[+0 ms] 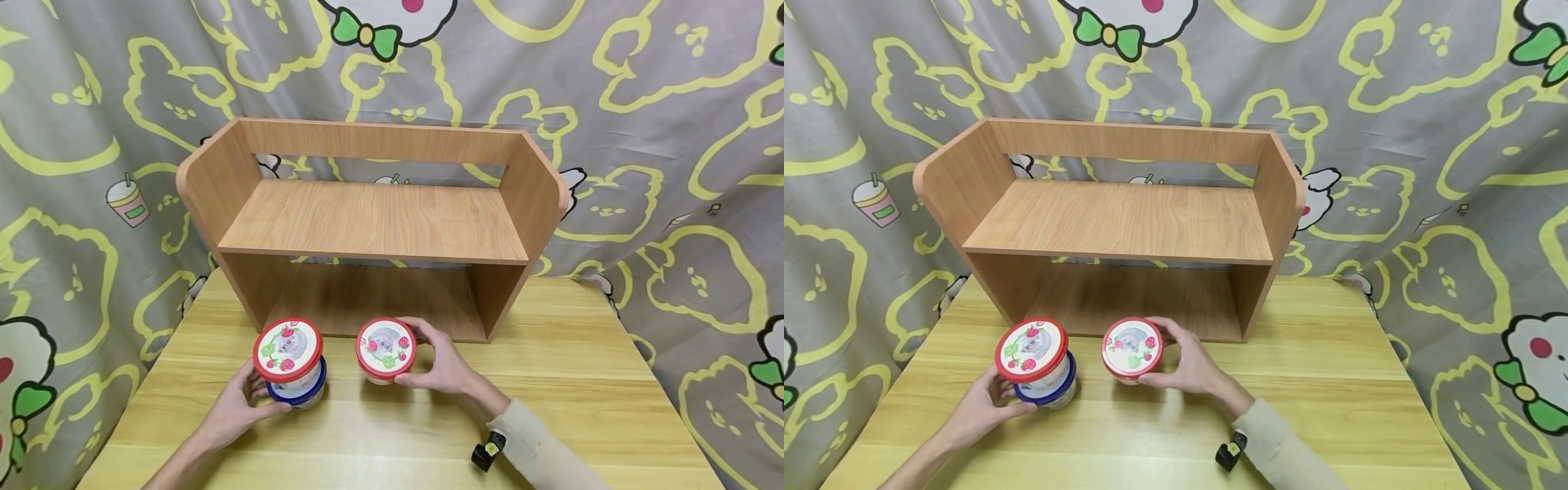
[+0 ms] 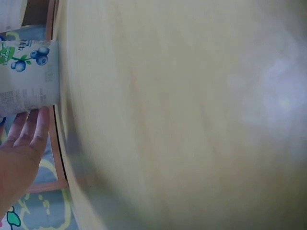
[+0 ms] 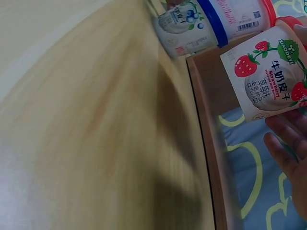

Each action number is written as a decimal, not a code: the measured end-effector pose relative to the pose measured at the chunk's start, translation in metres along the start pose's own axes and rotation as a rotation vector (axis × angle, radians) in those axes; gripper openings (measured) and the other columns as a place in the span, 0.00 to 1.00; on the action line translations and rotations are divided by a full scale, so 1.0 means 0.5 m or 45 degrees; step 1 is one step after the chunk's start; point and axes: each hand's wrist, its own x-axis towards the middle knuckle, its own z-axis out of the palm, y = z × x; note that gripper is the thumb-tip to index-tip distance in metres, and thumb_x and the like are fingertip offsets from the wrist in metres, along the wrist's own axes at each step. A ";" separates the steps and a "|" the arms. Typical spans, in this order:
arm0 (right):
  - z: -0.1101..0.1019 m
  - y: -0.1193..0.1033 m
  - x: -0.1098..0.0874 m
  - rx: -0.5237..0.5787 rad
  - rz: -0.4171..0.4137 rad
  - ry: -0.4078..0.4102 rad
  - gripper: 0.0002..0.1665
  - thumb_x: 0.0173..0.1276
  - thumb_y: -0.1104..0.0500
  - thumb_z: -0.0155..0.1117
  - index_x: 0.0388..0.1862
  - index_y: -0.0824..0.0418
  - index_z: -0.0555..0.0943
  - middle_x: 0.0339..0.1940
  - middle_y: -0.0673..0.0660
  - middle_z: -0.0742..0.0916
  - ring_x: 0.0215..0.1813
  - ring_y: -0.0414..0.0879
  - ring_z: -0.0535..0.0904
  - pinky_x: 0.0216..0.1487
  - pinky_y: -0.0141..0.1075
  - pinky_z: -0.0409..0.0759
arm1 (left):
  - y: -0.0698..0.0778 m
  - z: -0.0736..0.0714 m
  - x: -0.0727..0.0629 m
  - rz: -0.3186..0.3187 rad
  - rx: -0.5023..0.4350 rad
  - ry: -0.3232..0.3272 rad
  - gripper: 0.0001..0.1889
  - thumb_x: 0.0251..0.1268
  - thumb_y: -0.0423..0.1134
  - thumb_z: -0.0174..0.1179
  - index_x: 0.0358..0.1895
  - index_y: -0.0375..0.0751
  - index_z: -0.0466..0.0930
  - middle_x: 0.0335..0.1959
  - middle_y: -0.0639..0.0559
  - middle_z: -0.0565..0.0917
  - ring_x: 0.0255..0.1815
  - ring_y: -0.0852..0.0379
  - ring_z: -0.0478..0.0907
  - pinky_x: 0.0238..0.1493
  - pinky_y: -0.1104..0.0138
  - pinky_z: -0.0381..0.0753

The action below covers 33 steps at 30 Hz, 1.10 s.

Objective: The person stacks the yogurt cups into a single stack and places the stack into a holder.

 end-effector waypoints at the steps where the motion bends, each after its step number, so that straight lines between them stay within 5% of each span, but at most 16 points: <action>1: -0.001 -0.002 0.002 0.004 -0.004 0.003 0.55 0.50 0.54 0.87 0.77 0.53 0.70 0.67 0.54 0.85 0.62 0.42 0.81 0.63 0.39 0.84 | -0.001 0.001 0.000 0.007 0.000 0.001 0.49 0.58 0.35 0.79 0.79 0.34 0.58 0.70 0.30 0.77 0.57 0.78 0.77 0.58 0.78 0.83; 33: -0.025 -0.064 0.053 0.041 -0.098 0.029 0.56 0.50 0.55 0.87 0.78 0.52 0.70 0.65 0.54 0.86 0.62 0.42 0.82 0.60 0.40 0.86 | -0.002 0.001 -0.002 0.048 -0.017 0.008 0.49 0.57 0.33 0.79 0.79 0.31 0.57 0.70 0.27 0.77 0.57 0.79 0.77 0.58 0.78 0.83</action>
